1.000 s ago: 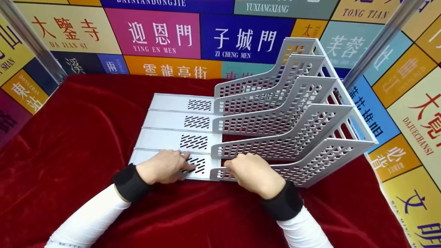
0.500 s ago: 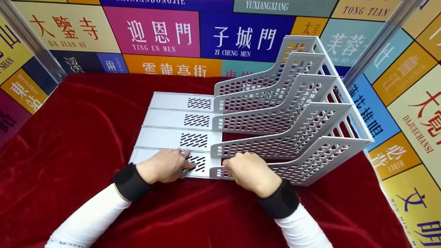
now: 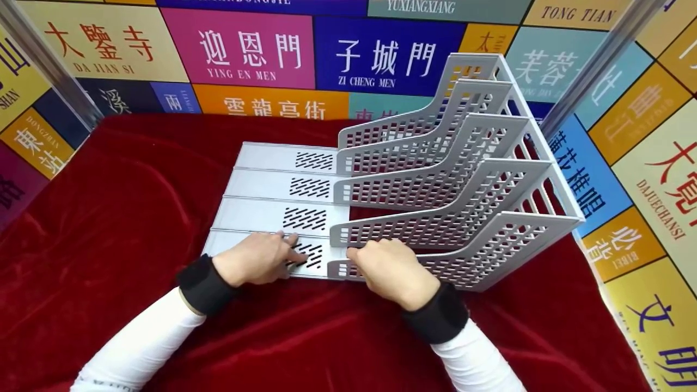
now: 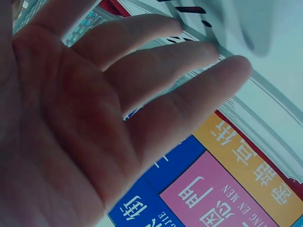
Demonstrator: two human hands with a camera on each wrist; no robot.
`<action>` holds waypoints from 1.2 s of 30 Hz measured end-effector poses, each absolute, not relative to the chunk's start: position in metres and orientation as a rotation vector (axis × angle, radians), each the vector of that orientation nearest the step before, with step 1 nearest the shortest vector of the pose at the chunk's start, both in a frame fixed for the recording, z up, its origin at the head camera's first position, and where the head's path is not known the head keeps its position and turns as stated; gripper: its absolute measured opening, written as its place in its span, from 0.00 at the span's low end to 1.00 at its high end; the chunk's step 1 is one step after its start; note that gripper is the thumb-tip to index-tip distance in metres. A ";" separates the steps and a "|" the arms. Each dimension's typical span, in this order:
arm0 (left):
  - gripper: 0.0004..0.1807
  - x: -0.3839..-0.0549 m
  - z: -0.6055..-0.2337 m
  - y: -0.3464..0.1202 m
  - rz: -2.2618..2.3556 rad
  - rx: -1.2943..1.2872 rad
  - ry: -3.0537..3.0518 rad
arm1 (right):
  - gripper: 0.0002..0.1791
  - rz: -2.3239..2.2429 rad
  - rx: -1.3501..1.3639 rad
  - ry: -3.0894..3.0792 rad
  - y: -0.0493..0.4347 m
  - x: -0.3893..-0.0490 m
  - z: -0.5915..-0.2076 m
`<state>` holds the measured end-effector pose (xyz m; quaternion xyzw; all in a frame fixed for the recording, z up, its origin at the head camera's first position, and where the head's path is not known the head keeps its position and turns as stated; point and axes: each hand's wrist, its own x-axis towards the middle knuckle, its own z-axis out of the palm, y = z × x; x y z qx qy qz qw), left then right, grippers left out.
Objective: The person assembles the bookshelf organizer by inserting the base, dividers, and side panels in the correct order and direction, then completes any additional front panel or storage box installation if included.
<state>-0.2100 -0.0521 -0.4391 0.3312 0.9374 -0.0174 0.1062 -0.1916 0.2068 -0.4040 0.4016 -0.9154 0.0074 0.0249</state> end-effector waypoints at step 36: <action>0.25 -0.250 -0.431 -0.032 -0.039 0.519 2.740 | 0.15 0.210 1.279 -2.778 0.209 -0.191 -0.389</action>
